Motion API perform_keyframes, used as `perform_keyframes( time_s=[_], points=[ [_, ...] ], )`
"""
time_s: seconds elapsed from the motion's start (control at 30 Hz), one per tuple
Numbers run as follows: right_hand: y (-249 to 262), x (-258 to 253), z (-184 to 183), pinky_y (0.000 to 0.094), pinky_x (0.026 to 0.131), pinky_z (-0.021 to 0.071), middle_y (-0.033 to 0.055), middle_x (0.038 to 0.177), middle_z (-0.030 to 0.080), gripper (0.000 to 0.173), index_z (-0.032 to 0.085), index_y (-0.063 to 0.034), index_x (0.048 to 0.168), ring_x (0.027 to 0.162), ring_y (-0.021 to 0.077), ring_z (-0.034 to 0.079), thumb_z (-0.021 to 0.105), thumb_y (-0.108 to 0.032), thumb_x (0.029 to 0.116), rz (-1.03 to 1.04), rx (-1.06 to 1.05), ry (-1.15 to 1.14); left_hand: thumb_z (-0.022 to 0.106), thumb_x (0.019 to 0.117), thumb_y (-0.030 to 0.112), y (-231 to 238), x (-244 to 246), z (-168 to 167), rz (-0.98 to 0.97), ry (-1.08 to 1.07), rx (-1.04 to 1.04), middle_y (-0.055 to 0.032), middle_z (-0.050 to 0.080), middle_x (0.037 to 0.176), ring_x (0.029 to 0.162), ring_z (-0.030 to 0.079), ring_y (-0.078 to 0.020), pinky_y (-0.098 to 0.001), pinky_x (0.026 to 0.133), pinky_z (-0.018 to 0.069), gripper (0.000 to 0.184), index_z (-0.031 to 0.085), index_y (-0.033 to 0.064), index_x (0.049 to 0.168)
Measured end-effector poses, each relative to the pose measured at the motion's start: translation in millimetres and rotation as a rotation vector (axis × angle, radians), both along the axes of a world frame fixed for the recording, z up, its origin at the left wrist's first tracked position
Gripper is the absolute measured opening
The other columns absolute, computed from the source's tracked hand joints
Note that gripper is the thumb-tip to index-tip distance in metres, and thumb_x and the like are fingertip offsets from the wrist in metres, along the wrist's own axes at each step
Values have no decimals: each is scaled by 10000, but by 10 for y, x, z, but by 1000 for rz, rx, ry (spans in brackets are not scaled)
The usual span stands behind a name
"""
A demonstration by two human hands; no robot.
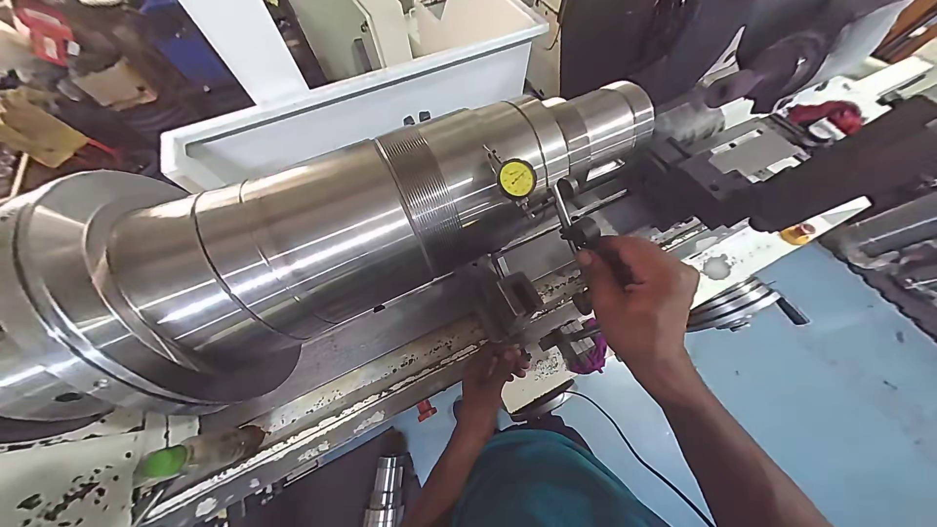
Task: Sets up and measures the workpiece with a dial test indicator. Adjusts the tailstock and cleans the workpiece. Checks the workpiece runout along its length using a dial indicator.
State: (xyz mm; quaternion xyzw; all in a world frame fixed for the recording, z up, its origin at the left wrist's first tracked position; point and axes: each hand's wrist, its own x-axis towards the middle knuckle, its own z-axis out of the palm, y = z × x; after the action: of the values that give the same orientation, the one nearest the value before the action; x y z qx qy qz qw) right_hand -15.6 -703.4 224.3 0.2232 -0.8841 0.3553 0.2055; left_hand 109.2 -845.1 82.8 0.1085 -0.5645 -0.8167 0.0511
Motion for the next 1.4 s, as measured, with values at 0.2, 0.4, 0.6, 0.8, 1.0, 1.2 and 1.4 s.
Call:
perform_keyframes(
  time_s=[0.2,0.4,0.6,0.8,1.0,1.2,1.4],
  points=[
    [-6,0,-3,277,581,519,71,830,657,175,719,-35,1004,648,115,607,654,-197,1006,-8,-8,-6,465,1067,139,2,-3,-5,0,-2,27,-110,726,932,847,705,-189,-328,775,597,254,646,-39,1075],
    [-8,15,-9,273,577,543,69,844,678,189,714,-36,1042,640,103,621,674,-214,995,-22,-42,-56,465,1067,137,-3,-5,-11,-1,-2,18,-100,730,929,842,706,-179,-316,771,596,250,650,-33,1068],
    [-1,54,48,262,550,538,52,862,672,222,718,-56,1085,631,88,619,657,-253,1002,-18,-52,-146,474,1068,135,-3,2,-41,7,13,52,-102,734,927,835,706,-179,-312,768,594,251,660,-33,1068],
    [-5,61,68,247,535,527,47,855,678,232,721,-50,1083,619,74,613,632,-250,1005,-10,-52,-146,466,1069,137,-12,12,-41,9,12,46,-101,732,925,837,707,-183,-320,772,597,253,655,-33,1075],
    [-6,77,84,239,505,508,28,836,673,242,722,-70,1090,588,60,592,636,-280,1004,-20,-46,-160,473,1068,140,-10,12,-42,10,11,43,-99,734,925,839,708,-179,-320,773,598,248,654,-29,1083],
    [8,75,89,250,505,505,41,838,669,260,716,-54,1102,592,73,591,643,-282,999,-21,-51,-170,470,1070,146,-9,9,-56,3,22,32,-104,730,933,840,705,-182,-318,764,596,258,654,-36,1076],
    [14,65,96,241,504,494,28,830,666,255,724,-68,1092,589,66,581,632,-289,1004,-20,-50,-160,464,1069,130,-7,1,-30,-1,17,38,-105,729,933,841,705,-181,-318,763,597,253,652,-40,1076]
  ],
)
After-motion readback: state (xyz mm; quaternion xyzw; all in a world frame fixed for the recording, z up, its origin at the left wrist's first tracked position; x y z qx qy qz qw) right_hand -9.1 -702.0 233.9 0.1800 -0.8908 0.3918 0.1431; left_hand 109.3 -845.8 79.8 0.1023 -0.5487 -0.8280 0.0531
